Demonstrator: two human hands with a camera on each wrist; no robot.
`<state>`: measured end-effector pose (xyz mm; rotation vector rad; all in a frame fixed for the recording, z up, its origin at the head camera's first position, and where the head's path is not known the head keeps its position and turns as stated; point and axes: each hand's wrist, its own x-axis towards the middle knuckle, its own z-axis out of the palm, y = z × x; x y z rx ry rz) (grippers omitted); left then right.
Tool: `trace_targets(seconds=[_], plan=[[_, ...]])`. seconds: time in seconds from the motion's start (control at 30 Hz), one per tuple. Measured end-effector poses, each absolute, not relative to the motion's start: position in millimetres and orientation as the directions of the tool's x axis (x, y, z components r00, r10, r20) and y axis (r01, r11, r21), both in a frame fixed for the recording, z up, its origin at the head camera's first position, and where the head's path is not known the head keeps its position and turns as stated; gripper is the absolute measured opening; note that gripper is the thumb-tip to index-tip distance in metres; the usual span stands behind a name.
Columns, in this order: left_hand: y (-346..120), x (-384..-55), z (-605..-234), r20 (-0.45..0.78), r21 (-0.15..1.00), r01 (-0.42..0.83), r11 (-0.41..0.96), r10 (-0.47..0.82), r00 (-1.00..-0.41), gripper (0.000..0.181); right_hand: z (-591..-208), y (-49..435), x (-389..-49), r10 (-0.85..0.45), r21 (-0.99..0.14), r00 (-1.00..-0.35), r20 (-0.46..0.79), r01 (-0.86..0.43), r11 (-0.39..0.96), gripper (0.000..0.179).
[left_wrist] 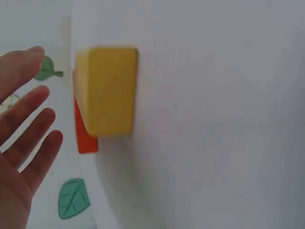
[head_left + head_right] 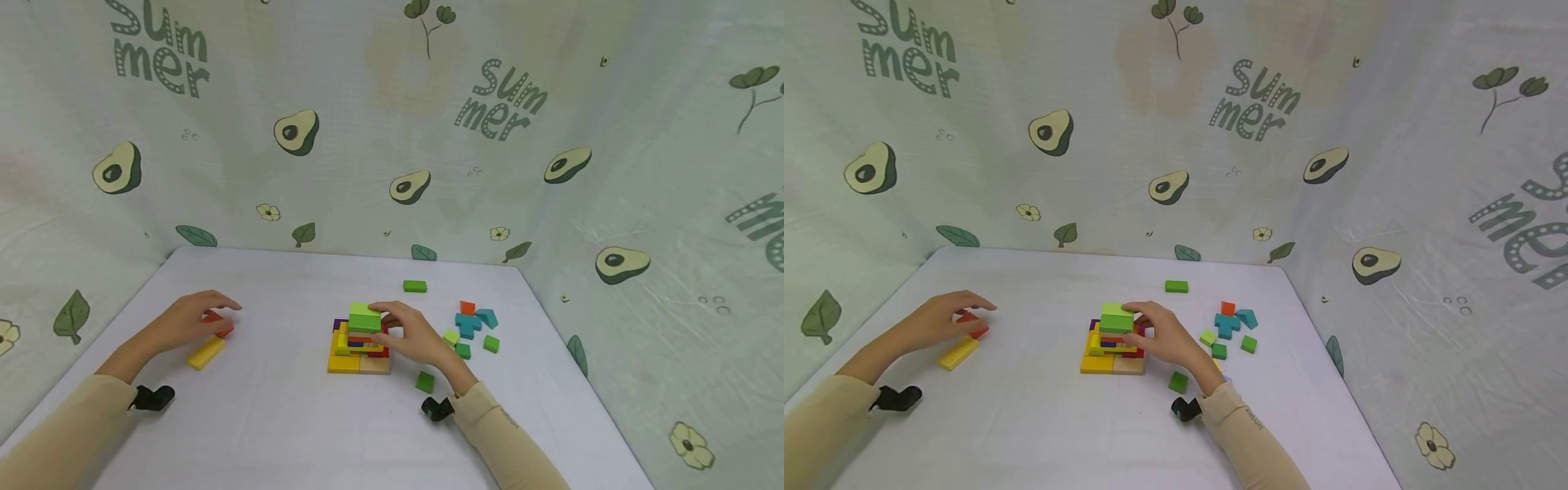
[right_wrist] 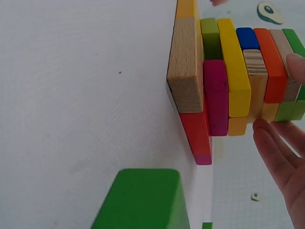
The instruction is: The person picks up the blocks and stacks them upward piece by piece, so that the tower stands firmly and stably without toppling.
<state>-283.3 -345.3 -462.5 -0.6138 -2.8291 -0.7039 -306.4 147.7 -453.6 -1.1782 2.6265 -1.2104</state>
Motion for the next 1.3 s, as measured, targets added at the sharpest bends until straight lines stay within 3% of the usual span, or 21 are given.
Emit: trace_targets(seconds=[0.27,0.77,1.0,1.3], plan=[[-376,-279,-479,0.173,0.402,0.386,0.83,0.345,-0.922,0.033,-452,148,-305,-0.639,-0.67,-0.722,0.266,-0.615,0.417,0.058],[-377,-288,-471,0.115,0.409,0.368,0.835,0.353,-0.928,0.038,-454,149,-306,-0.635,-0.677,-0.725,0.268,-0.611,0.411,0.058],[-352,-296,-460,0.178,0.366,0.401,0.84,0.359,-0.916,0.037,-454,149,-306,-0.636,-0.676,-0.724,0.268,-0.612,0.412,0.058],[-281,-298,-431,0.268,0.367,0.511,0.777,0.438,-0.858,0.038,-455,149,-307,-0.637,-0.668,-0.721,0.271,-0.617,0.415,0.057]])
